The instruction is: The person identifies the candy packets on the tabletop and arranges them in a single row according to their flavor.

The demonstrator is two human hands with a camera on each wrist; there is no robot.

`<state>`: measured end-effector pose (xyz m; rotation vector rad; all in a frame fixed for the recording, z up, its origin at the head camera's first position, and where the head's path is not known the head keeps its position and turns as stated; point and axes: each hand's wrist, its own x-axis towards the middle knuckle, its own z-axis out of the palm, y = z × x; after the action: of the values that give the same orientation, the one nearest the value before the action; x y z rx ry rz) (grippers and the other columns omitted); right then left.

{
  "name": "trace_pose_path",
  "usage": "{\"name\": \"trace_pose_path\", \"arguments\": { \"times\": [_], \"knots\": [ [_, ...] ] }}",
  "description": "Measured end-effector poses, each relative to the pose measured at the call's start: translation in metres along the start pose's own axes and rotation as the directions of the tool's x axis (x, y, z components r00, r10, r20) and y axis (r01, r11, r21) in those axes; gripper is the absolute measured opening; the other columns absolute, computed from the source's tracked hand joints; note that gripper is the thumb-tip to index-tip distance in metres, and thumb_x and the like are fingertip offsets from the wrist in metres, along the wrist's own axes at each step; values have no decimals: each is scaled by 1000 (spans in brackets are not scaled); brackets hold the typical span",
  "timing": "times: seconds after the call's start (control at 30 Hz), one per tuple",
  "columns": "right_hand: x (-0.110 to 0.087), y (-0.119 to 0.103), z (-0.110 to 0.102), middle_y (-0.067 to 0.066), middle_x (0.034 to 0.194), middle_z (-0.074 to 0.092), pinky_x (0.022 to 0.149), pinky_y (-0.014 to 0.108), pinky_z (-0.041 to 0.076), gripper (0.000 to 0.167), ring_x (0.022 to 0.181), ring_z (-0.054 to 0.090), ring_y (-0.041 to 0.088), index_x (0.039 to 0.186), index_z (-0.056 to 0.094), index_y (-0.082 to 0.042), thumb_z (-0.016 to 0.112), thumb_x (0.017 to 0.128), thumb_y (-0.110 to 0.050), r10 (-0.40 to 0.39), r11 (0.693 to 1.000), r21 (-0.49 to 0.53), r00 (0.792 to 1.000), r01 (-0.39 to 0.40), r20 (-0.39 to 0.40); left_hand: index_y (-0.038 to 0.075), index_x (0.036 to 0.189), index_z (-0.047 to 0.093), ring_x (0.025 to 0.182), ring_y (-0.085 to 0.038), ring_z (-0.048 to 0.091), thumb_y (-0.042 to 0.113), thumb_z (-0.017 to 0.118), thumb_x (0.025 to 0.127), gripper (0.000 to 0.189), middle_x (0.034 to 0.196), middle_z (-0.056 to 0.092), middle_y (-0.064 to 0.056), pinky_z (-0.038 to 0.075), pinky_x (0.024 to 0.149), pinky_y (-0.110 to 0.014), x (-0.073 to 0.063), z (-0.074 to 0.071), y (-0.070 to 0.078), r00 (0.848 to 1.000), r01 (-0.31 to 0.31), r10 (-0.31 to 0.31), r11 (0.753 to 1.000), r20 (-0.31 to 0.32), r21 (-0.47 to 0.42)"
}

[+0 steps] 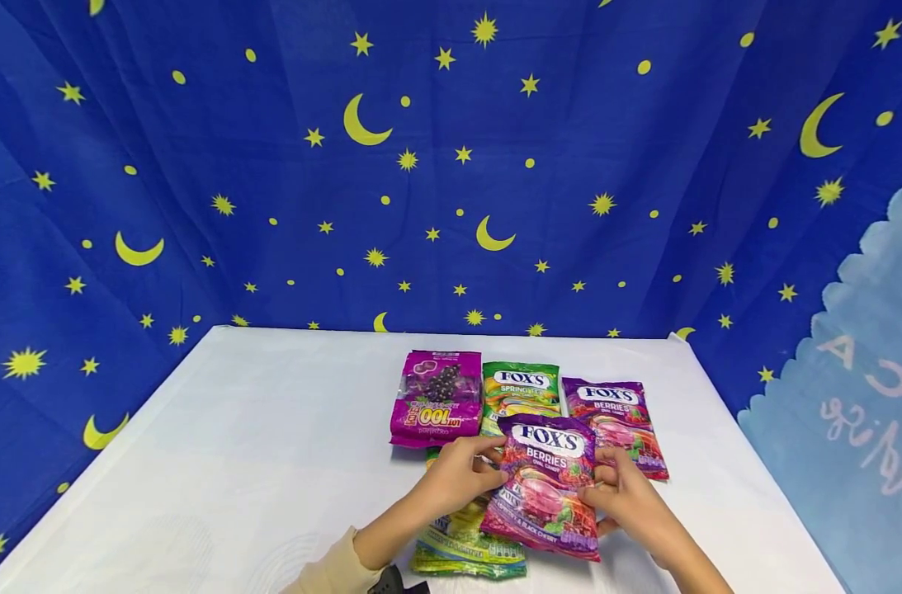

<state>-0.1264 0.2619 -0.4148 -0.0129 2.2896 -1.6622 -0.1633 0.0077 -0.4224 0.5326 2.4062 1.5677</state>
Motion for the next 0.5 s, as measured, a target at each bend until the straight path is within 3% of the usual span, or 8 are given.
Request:
{"name": "trace_pose_path", "arguments": {
  "times": [0.3,0.5],
  "knots": [
    [18,-16,32,28,120,56,62,41,57,64,94,65,28,136,23,8,65,89,-4,-67,996,52,997,68,-36,0,129,59,75,-10,64,7,74,84,48,96,66,-2,54,62,-22,-10,-35,-10,998,-12,10,1000,-69,-22],
    [31,-26,52,17,103,61,60,39,57,62,81,64,23,135,25,7,65,88,-2,-126,989,75,992,127,-27,-2,128,59,79,-16,67,3,73,84,46,98,67,-9,55,65,-23,-17,-55,-21,993,-21,17,999,-116,-35]
  ]
}}
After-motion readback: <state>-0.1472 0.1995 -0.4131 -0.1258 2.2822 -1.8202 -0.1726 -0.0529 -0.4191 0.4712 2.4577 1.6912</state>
